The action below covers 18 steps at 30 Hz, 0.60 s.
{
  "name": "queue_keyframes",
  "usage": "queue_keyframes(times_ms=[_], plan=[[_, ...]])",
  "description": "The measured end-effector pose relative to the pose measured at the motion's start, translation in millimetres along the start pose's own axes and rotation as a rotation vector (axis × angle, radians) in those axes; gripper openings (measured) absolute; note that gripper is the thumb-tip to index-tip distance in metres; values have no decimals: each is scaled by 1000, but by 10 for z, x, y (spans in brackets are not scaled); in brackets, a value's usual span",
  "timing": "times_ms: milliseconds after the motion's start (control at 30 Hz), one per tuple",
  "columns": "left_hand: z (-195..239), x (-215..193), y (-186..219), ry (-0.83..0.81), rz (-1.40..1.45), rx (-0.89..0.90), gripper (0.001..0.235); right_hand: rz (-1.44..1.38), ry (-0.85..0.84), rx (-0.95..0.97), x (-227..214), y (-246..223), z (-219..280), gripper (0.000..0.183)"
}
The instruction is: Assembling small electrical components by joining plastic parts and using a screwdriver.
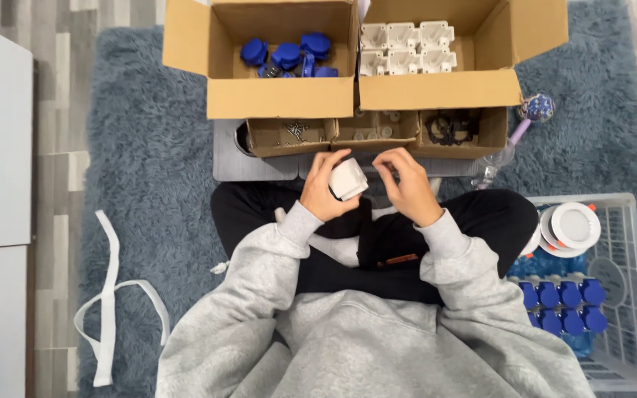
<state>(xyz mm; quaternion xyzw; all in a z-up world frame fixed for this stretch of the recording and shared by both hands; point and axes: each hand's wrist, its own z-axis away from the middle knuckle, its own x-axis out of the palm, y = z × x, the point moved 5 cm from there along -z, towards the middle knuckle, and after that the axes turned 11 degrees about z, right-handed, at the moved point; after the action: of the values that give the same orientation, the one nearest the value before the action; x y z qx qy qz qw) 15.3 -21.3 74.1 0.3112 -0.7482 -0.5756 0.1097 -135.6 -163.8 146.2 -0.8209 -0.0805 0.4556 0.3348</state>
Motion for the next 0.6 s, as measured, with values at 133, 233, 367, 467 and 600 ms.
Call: queue_keyframes(times_ms=[133, 233, 367, 467, 600], plan=[[-14, 67, -151, -1, 91, 39, 83, -3, -31, 2, -3, 11, 12, 11], [-16, 65, -179, -2, 132, 79, 81, -6, -13, 8, 53, 49, 37, 16], [-29, 49, -211, 5, 94, 104, 79, -8, -6, -25, 143, 17, -1, 13], [-44, 32, -219, 2, 91, 105, 79, -4, -19, -80, 215, -56, -45, 11], [-48, 15, -238, -14, 98, 58, 81, 6, -47, -152, 331, -141, -41, 10]])
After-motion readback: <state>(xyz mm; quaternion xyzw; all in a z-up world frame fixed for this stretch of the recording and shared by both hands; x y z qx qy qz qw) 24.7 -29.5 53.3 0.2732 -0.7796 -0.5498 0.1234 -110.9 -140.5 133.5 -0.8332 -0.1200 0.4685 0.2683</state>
